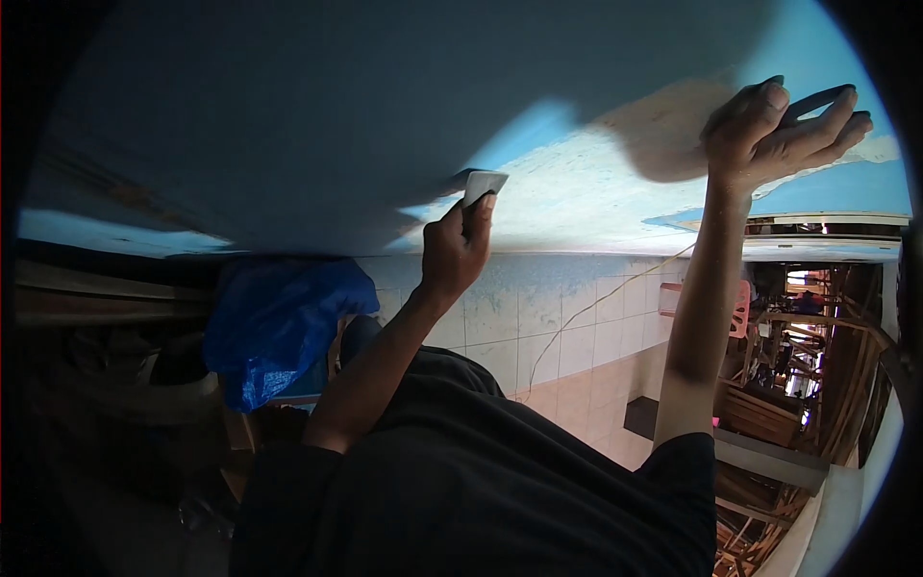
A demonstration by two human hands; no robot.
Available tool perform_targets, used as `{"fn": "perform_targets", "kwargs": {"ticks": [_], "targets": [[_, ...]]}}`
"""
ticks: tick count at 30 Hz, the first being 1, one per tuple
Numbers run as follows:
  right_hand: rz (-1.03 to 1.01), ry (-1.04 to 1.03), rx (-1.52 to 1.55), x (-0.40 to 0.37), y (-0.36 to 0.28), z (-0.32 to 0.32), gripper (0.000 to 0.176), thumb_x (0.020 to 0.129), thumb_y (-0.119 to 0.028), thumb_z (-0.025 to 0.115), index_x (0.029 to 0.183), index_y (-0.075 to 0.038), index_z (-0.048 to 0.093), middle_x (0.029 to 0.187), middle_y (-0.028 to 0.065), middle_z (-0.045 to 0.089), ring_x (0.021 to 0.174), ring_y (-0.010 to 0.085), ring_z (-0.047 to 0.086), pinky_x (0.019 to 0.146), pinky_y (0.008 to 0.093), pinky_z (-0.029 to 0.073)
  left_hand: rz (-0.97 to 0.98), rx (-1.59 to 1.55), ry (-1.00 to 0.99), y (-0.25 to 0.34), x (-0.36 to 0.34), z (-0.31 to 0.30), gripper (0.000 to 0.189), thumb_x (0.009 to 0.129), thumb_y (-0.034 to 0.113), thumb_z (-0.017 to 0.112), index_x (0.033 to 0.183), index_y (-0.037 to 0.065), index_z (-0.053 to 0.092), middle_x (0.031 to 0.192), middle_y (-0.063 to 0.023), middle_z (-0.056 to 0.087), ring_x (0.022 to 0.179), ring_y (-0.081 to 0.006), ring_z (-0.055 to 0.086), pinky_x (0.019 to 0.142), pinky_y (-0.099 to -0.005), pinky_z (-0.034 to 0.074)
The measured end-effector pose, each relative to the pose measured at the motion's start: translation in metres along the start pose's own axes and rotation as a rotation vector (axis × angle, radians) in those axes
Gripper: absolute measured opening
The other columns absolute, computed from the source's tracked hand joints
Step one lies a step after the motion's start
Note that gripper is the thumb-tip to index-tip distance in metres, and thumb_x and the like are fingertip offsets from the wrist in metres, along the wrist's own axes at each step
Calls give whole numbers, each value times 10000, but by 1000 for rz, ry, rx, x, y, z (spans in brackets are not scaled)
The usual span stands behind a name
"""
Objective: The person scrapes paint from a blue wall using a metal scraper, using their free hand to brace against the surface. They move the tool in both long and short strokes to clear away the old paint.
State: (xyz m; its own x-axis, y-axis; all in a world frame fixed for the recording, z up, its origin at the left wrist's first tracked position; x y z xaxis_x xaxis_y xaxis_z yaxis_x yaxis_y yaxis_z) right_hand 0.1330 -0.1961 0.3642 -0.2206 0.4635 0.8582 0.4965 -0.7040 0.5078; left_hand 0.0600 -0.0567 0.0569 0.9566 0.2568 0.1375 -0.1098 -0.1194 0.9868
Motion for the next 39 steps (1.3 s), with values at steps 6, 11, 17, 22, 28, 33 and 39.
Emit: {"fn": "perform_targets", "kwargs": {"ticks": [6,11,17,22,28,33,39], "targets": [[83,-46,57,1,3,1,663,961,-379,475,1406,87,319,1440,377,224,1415,471,43,1064,651,111,-8,-32,47,-8,-6,-2,442,975,352,565,719,-4,623,524,-56,558,482,-123,550,476,-302,406],[51,-31,59,1,5,0,711,960,-426,467,1414,99,312,1456,369,188,1420,459,60,1083,629,116,6,-88,26,9,0,2,451,975,366,559,726,-3,630,521,-61,551,498,-120,545,487,-305,401],[50,-61,-14,1,10,-2,720,956,-464,465,1410,83,346,1462,358,176,1418,460,77,1101,602,122,-23,-79,56,3,-4,-3,450,978,366,554,704,15,621,509,-44,538,465,-87,511,459,-288,376],[50,-17,-41,-2,10,-3,701,940,-469,466,1399,57,394,1487,320,214,1430,414,120,1117,578,116,126,-137,45,45,14,-4,419,975,345,565,763,-14,608,548,-96,569,471,-175,569,454,-313,392],[139,27,-72,5,5,-6,679,917,-484,476,1387,6,455,1506,305,235,1441,405,156,1141,560,62,58,-54,36,12,2,-4,440,975,354,563,744,-17,619,525,-96,549,461,-166,534,459,-329,388],[181,20,-58,1,11,-8,681,885,-491,517,1383,-28,484,1512,297,247,1440,411,171,1141,572,34,224,-114,46,63,20,-8,369,979,301,569,823,-30,612,590,-96,595,511,-154,556,512,-312,428],[205,-19,-100,3,9,-13,637,878,-469,529,1380,-76,512,1508,291,270,1438,397,191,1150,538,28,386,-96,2,80,29,-20,264,984,244,571,895,-1,615,631,-44,601,542,-104,556,519,-281,439]]}}
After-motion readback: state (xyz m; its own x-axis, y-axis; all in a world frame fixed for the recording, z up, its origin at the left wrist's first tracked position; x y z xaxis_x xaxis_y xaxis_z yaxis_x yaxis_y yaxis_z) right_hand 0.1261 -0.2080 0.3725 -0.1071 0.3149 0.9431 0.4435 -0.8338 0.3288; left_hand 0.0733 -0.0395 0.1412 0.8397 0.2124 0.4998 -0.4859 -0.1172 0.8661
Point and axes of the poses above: each hand's wrist, its own x-axis towards the middle knuckle, its own z-axis out of the palm, y = z × x, the point moved 5 cm from there along x, towards the middle knuckle
